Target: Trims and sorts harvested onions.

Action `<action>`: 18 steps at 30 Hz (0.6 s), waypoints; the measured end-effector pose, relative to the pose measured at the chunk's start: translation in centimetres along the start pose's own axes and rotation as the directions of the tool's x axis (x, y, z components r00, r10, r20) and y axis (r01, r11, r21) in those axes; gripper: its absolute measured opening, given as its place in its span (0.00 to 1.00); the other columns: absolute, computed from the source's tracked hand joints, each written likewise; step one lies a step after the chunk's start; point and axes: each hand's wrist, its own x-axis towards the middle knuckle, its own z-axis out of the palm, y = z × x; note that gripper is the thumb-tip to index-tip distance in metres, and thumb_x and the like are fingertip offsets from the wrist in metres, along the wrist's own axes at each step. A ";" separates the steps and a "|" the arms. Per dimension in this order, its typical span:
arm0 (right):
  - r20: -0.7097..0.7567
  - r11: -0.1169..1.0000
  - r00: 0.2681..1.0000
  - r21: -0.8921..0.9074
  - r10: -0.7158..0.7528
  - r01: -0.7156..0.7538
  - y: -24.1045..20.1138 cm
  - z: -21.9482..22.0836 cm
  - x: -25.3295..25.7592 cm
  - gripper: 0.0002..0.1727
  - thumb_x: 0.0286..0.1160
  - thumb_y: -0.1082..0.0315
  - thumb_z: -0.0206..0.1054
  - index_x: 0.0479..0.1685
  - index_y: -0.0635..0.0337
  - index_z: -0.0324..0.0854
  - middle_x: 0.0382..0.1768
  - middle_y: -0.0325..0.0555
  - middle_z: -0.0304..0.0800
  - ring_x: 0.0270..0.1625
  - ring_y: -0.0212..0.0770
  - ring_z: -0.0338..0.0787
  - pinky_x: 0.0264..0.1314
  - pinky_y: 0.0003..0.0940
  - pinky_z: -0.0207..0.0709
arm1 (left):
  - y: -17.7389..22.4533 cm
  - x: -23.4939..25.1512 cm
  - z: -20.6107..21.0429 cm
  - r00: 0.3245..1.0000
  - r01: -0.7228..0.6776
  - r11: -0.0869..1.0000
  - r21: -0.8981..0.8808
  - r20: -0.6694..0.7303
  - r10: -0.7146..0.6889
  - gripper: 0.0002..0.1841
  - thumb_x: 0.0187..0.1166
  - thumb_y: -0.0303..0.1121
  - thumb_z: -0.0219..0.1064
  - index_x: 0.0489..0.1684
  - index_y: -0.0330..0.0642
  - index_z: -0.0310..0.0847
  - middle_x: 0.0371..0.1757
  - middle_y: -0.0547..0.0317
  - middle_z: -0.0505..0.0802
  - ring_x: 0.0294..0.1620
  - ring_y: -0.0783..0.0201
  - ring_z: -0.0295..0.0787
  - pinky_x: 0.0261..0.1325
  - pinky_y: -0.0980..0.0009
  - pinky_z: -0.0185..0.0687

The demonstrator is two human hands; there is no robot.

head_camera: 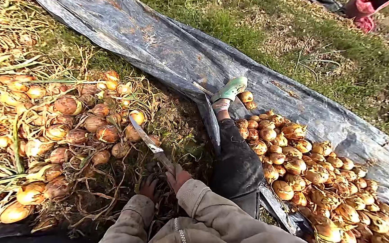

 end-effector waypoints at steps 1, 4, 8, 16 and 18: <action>-0.027 0.996 0.998 -0.065 -0.057 0.055 -0.5 -1.2 -0.3 0.35 0.89 0.43 0.54 0.84 0.59 0.64 0.66 0.62 0.86 0.71 0.59 0.86 0.76 0.56 0.74 | 0.1 0.0 -0.2 1.000 -0.003 1.000 0.002 -0.005 0.003 0.29 0.82 0.41 0.68 0.81 0.39 0.74 0.92 0.39 0.63 0.93 0.35 0.52 0.93 0.46 0.49; -0.287 0.995 0.953 -0.012 -0.094 0.095 -0.2 -5.8 0.0 0.27 0.83 0.52 0.65 0.72 0.61 0.77 0.54 0.64 0.92 0.60 0.63 0.91 0.66 0.62 0.78 | 0.1 -0.3 -0.5 1.000 0.016 1.000 -0.009 0.026 -0.015 0.29 0.83 0.40 0.67 0.83 0.39 0.73 0.94 0.40 0.60 0.94 0.36 0.50 0.93 0.47 0.48; -0.562 0.995 0.821 0.076 0.100 -0.068 1.6 -15.6 2.2 0.31 0.78 0.48 0.72 0.67 0.66 0.79 0.61 0.70 0.87 0.67 0.69 0.85 0.69 0.67 0.74 | -0.2 0.1 -0.2 1.000 0.007 1.000 -0.011 -0.004 -0.007 0.29 0.82 0.40 0.67 0.82 0.39 0.74 0.93 0.41 0.61 0.94 0.37 0.50 0.94 0.48 0.48; -0.456 0.902 0.794 0.346 0.402 -0.258 6.3 -15.4 12.3 0.35 0.67 0.50 0.80 0.72 0.60 0.79 0.68 0.63 0.85 0.74 0.60 0.83 0.75 0.59 0.74 | 0.3 0.2 -0.4 0.999 0.044 0.999 -0.013 0.022 -0.044 0.30 0.82 0.40 0.68 0.83 0.41 0.73 0.94 0.42 0.60 0.94 0.38 0.50 0.94 0.48 0.48; -0.419 0.880 0.823 0.437 0.383 -0.187 5.9 -12.1 12.1 0.30 0.72 0.54 0.77 0.70 0.61 0.81 0.65 0.65 0.87 0.72 0.62 0.84 0.74 0.62 0.72 | 0.3 0.1 -0.3 0.999 0.032 0.999 -0.038 -0.003 -0.032 0.30 0.81 0.39 0.70 0.82 0.40 0.74 0.93 0.40 0.62 0.94 0.36 0.52 0.93 0.46 0.50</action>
